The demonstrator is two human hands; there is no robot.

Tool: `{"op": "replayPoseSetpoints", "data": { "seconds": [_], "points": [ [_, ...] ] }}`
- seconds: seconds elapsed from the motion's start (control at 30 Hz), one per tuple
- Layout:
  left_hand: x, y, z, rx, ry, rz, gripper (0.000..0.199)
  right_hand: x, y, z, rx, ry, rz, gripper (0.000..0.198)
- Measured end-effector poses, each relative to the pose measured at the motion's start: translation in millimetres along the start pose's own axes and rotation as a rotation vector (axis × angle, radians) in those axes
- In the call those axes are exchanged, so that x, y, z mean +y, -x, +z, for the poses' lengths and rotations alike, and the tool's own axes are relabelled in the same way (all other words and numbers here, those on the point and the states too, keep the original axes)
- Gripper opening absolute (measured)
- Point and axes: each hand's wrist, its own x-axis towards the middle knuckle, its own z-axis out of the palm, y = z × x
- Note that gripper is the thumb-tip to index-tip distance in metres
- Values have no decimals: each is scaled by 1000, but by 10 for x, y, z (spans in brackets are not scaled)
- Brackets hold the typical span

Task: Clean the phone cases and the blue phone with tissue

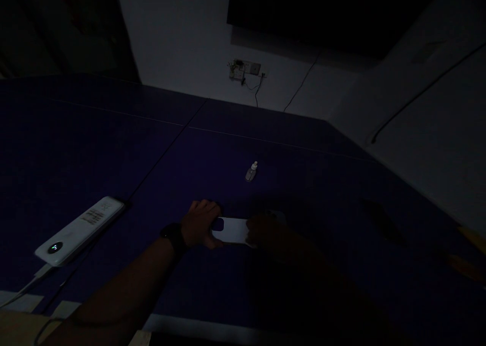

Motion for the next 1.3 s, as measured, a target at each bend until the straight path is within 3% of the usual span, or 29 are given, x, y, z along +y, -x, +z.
{"op": "replayPoseSetpoints", "data": {
  "seconds": [0.13,0.3,0.43,0.53,0.63,0.73,0.9,1.03,1.1,1.23,1.3],
  "points": [
    [1,-1,13,1,3,-4,75,-65,-33,36,19,-3,-6,11],
    [-9,-8,-22,-32,32,-2,74,-267,-19,-20,175,-63,-42,19],
    [-78,-7,-55,-44,96,71,76,-152,137,-145,253,-116,123,24],
    [-155,8,-55,-14,169,131,95,-51,264,-186,214,-188,219,27],
    [-216,25,-45,24,257,139,103,-49,374,-156,112,-320,201,26],
    [-225,20,-43,45,288,100,90,-139,451,-64,106,-450,172,26],
    [-117,-8,-42,104,225,45,61,-336,472,144,234,-597,131,19],
    [-52,25,-51,119,250,109,59,-335,467,185,388,-688,147,18],
    [-62,55,-42,88,269,161,75,-260,475,149,469,-685,182,18],
    [-126,97,55,-17,282,252,141,-87,465,74,600,-581,243,22],
    [-149,105,122,-34,297,284,157,-48,423,54,625,-543,240,25]
  ]
}}
